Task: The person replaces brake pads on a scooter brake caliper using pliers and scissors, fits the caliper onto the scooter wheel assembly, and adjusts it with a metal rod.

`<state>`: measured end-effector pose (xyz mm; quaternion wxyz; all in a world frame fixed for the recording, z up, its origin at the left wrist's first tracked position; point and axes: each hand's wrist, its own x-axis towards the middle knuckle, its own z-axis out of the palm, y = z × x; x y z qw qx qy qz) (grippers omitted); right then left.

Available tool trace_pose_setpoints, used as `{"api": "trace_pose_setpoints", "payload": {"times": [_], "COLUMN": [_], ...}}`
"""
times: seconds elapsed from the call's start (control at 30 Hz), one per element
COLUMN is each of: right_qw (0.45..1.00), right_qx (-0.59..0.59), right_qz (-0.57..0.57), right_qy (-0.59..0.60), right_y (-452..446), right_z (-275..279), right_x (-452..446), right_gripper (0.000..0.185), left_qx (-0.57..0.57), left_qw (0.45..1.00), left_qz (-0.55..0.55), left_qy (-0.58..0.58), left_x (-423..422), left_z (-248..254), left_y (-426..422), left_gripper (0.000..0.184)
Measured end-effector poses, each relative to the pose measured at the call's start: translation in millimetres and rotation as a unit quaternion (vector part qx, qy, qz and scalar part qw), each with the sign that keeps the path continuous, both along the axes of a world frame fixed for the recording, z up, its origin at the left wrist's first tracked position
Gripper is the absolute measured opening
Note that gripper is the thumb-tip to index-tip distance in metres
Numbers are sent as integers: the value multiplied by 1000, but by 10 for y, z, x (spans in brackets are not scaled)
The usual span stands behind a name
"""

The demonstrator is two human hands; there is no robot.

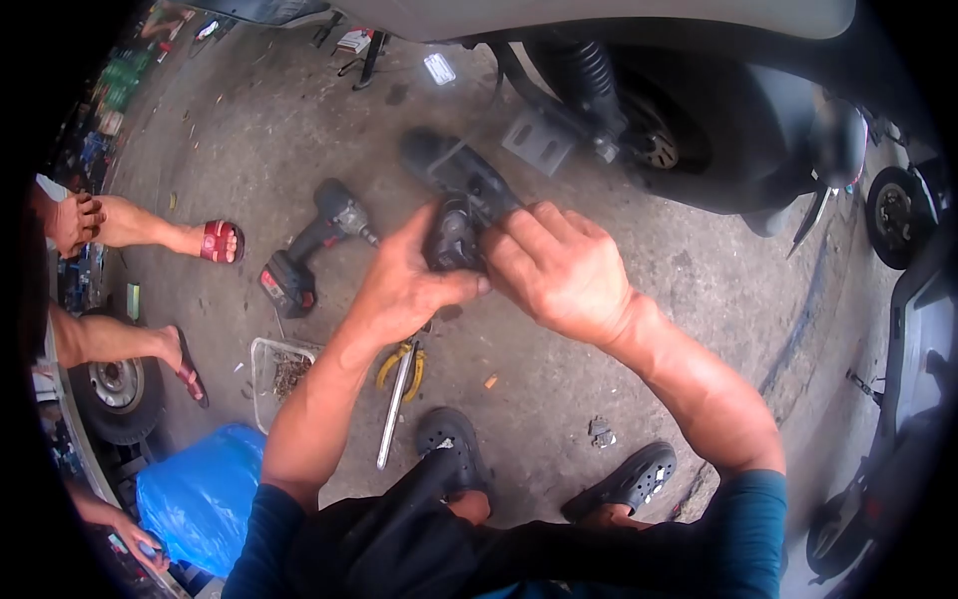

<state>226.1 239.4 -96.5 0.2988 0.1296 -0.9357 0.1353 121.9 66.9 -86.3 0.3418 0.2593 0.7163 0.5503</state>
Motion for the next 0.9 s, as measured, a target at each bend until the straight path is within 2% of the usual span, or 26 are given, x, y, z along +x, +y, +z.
{"api": "trace_pose_setpoints", "payload": {"times": [0.07,0.2,0.27,0.3,0.33,0.37,0.47,0.5,0.6,0.7,0.8,0.87,0.9], "right_qw": [999,989,973,918,828,706,510,483,543,751,871,957,984], "right_qx": [35,-30,-88,-248,-398,-533,-690,-724,-672,-496,-329,-196,-125], "right_qz": [-7,-37,-69,-93,-113,-132,-186,-192,-161,-118,-150,-85,-51], "right_qy": [-14,-142,-200,-295,-378,-448,-479,-454,-477,-420,-333,-194,-119], "right_y": [-8,-49,-81,-73,-41,-19,7,-35,21,45,33,97,142], "right_z": [36,144,150,194,280,324,240,257,223,105,94,51,44], "right_x": [21,16,26,12,-19,-22,47,77,104,169,251,270,265], "right_gripper": [25,23,17,15,16,18,20,19,20,21,19,15,16], "left_qx": [-3,-9,-16,-21,-21,-21,-45,-58,-62,-22,-13,-7,-8], "left_qw": [1000,999,987,977,979,982,983,981,975,988,989,989,989], "left_qz": [-2,14,26,31,25,18,5,1,-4,9,6,1,0], "left_qy": [6,44,156,210,199,186,180,185,212,152,149,145,145], "left_x": [2,22,52,72,84,106,154,161,171,142,109,100,99], "left_z": [-31,-231,-357,-388,-390,-387,-346,-330,-314,-420,-429,-456,-455], "left_y": [-5,14,51,54,51,48,49,50,49,48,36,20,22], "left_gripper": [78,80,82,83,83,84,85,86,86,87,88,88,88]}}
